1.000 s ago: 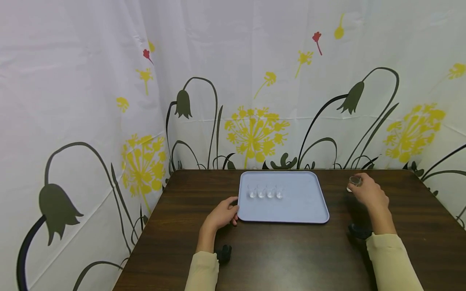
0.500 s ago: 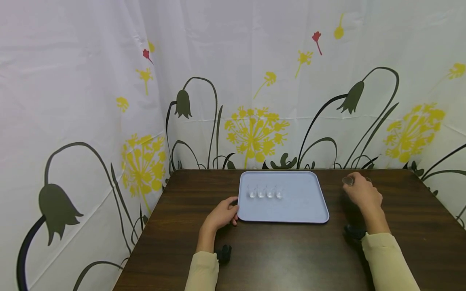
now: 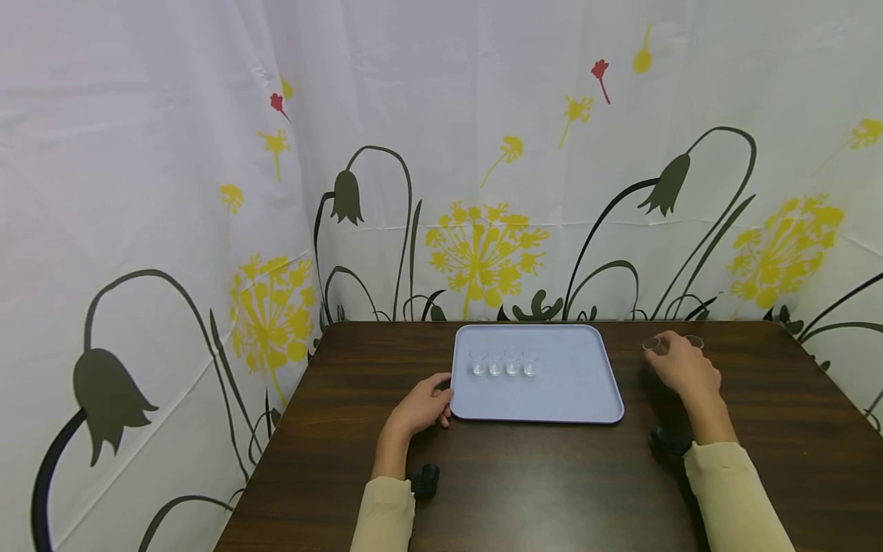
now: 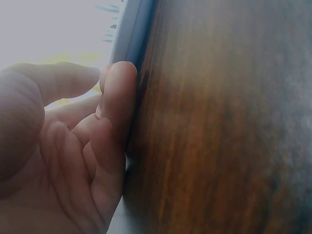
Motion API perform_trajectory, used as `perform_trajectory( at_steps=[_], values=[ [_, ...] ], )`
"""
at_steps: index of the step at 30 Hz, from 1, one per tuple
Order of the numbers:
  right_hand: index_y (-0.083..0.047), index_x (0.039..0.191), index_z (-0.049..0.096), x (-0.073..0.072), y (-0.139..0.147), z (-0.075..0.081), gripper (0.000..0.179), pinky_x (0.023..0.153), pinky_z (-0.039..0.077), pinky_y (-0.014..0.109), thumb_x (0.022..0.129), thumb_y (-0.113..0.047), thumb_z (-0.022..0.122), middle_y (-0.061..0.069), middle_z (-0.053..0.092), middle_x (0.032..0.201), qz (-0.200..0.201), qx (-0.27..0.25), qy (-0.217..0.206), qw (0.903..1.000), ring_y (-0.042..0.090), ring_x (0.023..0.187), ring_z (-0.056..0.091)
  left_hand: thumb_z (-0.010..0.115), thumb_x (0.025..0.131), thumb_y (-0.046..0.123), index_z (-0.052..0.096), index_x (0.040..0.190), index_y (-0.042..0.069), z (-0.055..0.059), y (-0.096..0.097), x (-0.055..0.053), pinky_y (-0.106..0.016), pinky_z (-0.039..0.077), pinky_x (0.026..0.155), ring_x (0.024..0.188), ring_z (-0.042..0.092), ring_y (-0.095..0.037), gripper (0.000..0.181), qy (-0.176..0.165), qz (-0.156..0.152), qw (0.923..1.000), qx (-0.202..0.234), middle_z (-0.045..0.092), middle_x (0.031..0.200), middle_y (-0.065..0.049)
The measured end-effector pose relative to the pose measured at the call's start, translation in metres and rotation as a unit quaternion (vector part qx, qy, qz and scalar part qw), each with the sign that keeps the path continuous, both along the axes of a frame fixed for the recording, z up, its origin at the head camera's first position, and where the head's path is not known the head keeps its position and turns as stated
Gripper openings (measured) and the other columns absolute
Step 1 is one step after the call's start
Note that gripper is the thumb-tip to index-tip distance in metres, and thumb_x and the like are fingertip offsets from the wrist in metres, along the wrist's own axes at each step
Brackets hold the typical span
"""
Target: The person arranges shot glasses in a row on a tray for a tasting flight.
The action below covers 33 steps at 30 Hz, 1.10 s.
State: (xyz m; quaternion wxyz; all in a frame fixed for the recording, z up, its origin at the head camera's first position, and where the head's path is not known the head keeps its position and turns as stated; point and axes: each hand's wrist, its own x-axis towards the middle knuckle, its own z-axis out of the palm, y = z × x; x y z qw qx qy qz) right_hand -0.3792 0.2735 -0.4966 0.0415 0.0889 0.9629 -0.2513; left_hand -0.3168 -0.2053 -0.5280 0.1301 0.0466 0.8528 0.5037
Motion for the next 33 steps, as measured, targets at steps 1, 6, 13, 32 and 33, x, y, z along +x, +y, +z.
perform_trajectory(
  at_steps=[1, 6, 13, 32, 33],
  values=[
    [-0.004, 0.154, 0.046, 0.0, 0.0, 0.0, 0.06, 0.092, 0.045, 0.076, 0.107, -0.041, 0.055, 0.037, 0.051, 0.15, 0.001, 0.001, 0.002, 1.0, 0.066, 0.126, 0.054, 0.05, 0.111, 0.014, 0.041, 0.161, -0.004, 0.0, 0.0, 0.0, -0.029, 0.049, 0.066, 0.059, 0.063, -0.015, 0.054, -0.001, 0.001, 1.0, 0.001, 0.062, 0.073, -0.005],
    [-0.005, 0.153, 0.047, -0.002, -0.002, 0.001, 0.06, 0.091, 0.045, 0.075, 0.107, -0.042, 0.055, 0.036, 0.052, 0.149, 0.006, 0.004, 0.005, 1.0, 0.066, 0.125, 0.055, 0.05, 0.111, 0.015, 0.041, 0.162, -0.002, -0.002, -0.001, -0.002, -0.028, 0.048, 0.065, 0.06, 0.063, -0.015, 0.054, -0.01, 0.013, 0.9998, 0.009, 0.061, 0.073, -0.005],
    [-0.007, 0.156, 0.047, 0.004, -0.001, 0.004, 0.061, 0.086, 0.046, 0.074, 0.107, -0.043, 0.056, 0.038, 0.052, 0.149, 0.002, 0.013, -0.005, 0.9999, 0.067, 0.122, 0.056, 0.049, 0.113, 0.018, 0.041, 0.162, -0.001, -0.001, 0.0, -0.004, -0.026, 0.04, 0.057, 0.059, 0.062, -0.013, 0.053, -0.007, -0.008, 0.9999, 0.009, 0.063, 0.074, -0.004],
    [-0.006, 0.148, 0.057, 0.021, -0.052, 0.032, 0.062, 0.067, 0.051, 0.06, 0.104, -0.05, 0.056, 0.031, 0.069, 0.132, 0.056, 0.049, 0.086, 0.9935, 0.054, 0.105, 0.07, 0.049, 0.112, 0.018, 0.041, 0.162, -0.002, -0.005, -0.004, -0.002, -0.026, 0.042, 0.059, 0.059, 0.063, -0.014, 0.054, -0.002, -0.003, 0.9999, 0.011, 0.063, 0.074, -0.005],
    [-0.007, 0.147, 0.058, 0.022, -0.054, 0.032, 0.061, 0.068, 0.051, 0.06, 0.104, -0.05, 0.056, 0.031, 0.07, 0.13, 0.056, 0.05, 0.088, 0.9933, 0.054, 0.105, 0.07, 0.05, 0.112, 0.017, 0.041, 0.162, -0.002, -0.005, -0.004, -0.002, -0.026, 0.042, 0.059, 0.059, 0.063, -0.014, 0.054, -0.002, -0.003, 0.9999, 0.012, 0.063, 0.074, -0.005]
  ],
)
